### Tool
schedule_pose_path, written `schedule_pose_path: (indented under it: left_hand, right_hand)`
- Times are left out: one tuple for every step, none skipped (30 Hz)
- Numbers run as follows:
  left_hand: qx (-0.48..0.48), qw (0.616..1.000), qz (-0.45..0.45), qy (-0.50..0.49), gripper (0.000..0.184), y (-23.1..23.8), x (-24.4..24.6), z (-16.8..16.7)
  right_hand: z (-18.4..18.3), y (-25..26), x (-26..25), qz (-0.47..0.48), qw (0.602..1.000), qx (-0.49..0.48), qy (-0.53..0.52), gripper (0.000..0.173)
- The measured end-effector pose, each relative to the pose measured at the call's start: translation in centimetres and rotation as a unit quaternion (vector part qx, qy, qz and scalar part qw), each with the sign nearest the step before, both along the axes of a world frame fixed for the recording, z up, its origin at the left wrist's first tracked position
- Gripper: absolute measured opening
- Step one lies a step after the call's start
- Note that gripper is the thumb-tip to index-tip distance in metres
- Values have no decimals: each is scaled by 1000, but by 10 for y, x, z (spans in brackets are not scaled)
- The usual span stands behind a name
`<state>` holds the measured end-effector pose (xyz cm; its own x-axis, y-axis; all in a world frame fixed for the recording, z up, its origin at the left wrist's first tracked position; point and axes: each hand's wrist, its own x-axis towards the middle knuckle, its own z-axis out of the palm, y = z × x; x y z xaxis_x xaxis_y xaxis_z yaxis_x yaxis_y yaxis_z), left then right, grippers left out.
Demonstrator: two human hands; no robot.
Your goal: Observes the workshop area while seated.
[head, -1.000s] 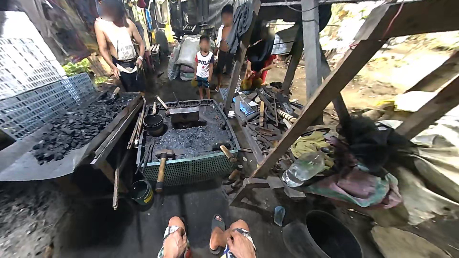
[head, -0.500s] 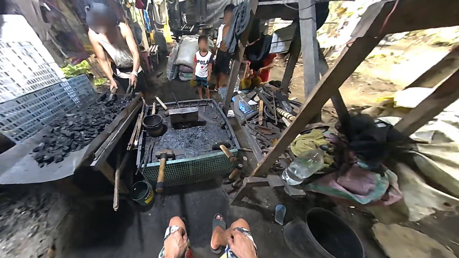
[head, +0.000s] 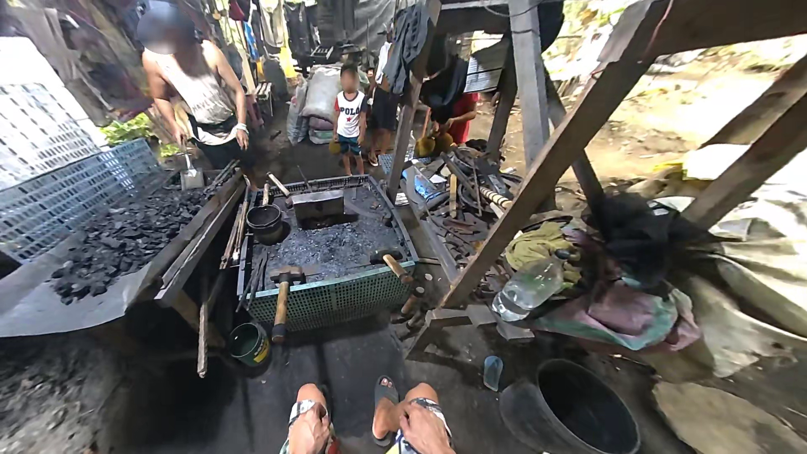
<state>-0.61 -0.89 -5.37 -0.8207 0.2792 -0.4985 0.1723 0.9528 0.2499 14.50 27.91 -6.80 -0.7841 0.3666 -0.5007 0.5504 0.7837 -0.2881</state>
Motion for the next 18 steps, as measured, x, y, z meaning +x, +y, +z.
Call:
schedule_pose_path:
  left_hand:
    - [1,1000,-1,1,40,1,0,0]
    - [1,1000,-2,0,40,1,-1,0]
    - [1,1000,-1,-3,40,2,-1,0]
    - [0,1000,0,-5,40,1,-1,-1]
    - [-1,1000,0,-4,40,1,-1,-1]
    - [-2,1000,1,-4,40,1,-2,-1]
    - [-4,1000,1,-3,40,1,-2,-1]
    - [-5,1000,1,-3,40,2,-1,-1]
    - [-5,1000,2,-2,40,2,-1,-1]
    - [-3,1000,2,-2,40,2,0,0]
    - [-4,1000,1,-2,40,3,0,1]
    - [-3,1000,0,-3,40,3,0,2]
    - [-1,1000,-2,-3,40,4,0,3]
    - [0,1000,-5,-2,40,3,0,4]
    - [0,1000,-6,-1,40,3,0,3]
    - [1,1000,-5,0,40,2,0,2]
    - [1,1000,-3,0,40,2,0,1]
    - [0,1000,-3,0,40,2,-1,0]
  right_hand:
    - [1,-1,-1,-6,1000,1,-1,48]
    - [2,-1,-1,-11,1000,1,-3,49]
    - [3,-1,-2,-14,1000,1,-4,48]
    - [2,-1,-2,-16,1000,1,-4,48]
    - [2,-1,-1,-17,1000,-1,-6,47]
    - [3,0,-2,-17,1000,-5,-9,47]
    - [4,1,-2,-18,1000,-9,-11,46]
    - [4,2,-2,-18,1000,-12,-13,46]
    - [4,2,-1,-18,1000,-13,-14,47]
    - [4,2,-1,-19,1000,-13,-15,47]
    - [4,2,-2,-21,1000,-14,-15,47]
    - [5,2,-1,-24,1000,-15,-12,47]
    - [6,2,-1,-26,999,-18,-9,47]
    - [9,2,0,-29,999,-21,-5,46]
    - [11,1,0,-29,999,-22,-2,46]
    - [11,1,1,-29,999,-22,1,45]
    - [11,1,1,-29,999,-22,3,45]
    - [11,1,1,-30,999,-23,1,45]
